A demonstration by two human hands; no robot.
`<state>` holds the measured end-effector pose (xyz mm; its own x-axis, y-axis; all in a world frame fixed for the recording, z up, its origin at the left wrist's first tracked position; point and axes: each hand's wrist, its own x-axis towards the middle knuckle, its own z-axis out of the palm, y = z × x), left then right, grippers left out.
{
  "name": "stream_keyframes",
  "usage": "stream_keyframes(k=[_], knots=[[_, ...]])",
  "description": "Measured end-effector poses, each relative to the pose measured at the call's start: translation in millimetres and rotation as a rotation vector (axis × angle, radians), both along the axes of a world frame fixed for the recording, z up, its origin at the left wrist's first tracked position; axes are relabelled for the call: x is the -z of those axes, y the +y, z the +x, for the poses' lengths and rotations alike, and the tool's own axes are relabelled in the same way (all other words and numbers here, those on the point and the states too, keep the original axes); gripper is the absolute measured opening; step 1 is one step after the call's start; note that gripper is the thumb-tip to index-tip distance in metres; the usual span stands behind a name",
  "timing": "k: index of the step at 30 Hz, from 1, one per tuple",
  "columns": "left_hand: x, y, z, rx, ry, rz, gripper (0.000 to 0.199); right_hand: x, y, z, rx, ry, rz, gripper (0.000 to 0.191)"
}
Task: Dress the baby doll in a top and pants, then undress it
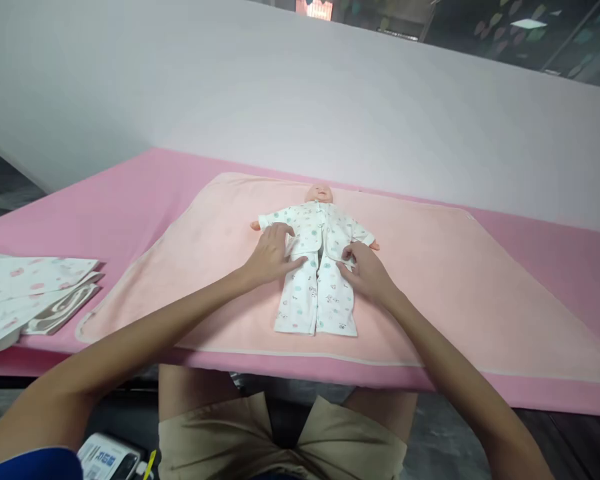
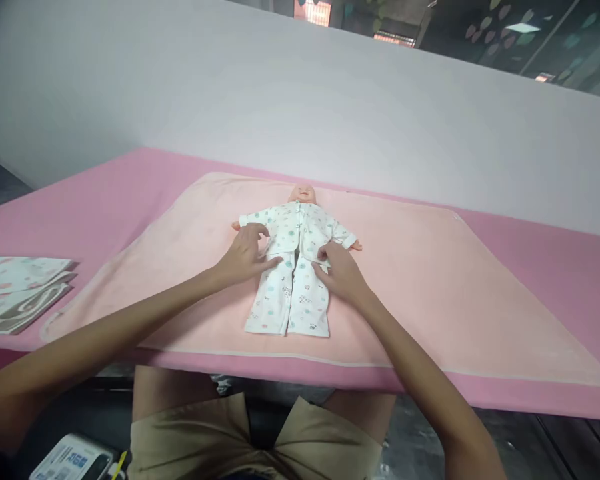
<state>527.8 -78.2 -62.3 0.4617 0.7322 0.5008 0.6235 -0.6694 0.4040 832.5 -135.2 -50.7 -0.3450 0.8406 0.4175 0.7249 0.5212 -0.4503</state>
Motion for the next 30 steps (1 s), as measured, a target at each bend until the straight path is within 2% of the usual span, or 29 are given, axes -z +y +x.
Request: stream_keyframes(k=[2, 5, 8, 10, 13, 16, 18, 21, 25, 30], knots=[[9.9, 3.8, -15.6, 0.007, 0.016, -0.08, 0.041, -1.8, -3.0, 7.3, 0.0, 0.029, -0.049, 0.019], [6.9, 4.6, -21.4, 0.06, 0.099, -0.083, 0.022, -14.0, 2.9, 1.2, 0.022, 0.027, -0.061, 0.021], [-14.5, 5.6, -12.2, 0.142, 0.161, -0.049, 0.02, -26.7, 22.4, -15.5, 0.086, 0.057, -0.056, 0.028], [-35.2, 13.1, -0.8, 0.129, 0.154, -0.082, 0.033, -32.2, 40.7, -27.1, 0.128, 0.074, -0.081, 0.031], [-65.6, 37.4, 22.1, 0.03, 0.05, -0.226, 0.038, -37.5, 67.9, -40.6, 0.179, 0.055, -0.168, 0.039], [-82.5, 66.9, 44.6, -0.039, 0.052, -0.416, 0.03, -42.1, 86.5, -43.8, 0.203, 0.015, -0.289, 0.043], [-84.1, 81.7, 54.2, -0.043, 0.136, -0.52, 0.037, -44.5, 93.5, -38.8, 0.178, 0.022, -0.379, 0.037], [-76.2, 93.4, 57.2, 0.006, 0.184, -0.606, 0.046, -44.1, 99.7, -26.4, 0.094, 0.105, -0.481, 0.028], [-61.2, 101.4, 49.4, 0.091, 0.036, -0.612, 0.033, -36.1, 103.3, -19.0, -0.007, 0.288, -0.489, 0.028], [-53.8, 108.3, 44.4, 0.167, -0.054, -0.682, 0.034, -31.4, 100.8, -23.9, -0.031, 0.35, -0.549, 0.033]])
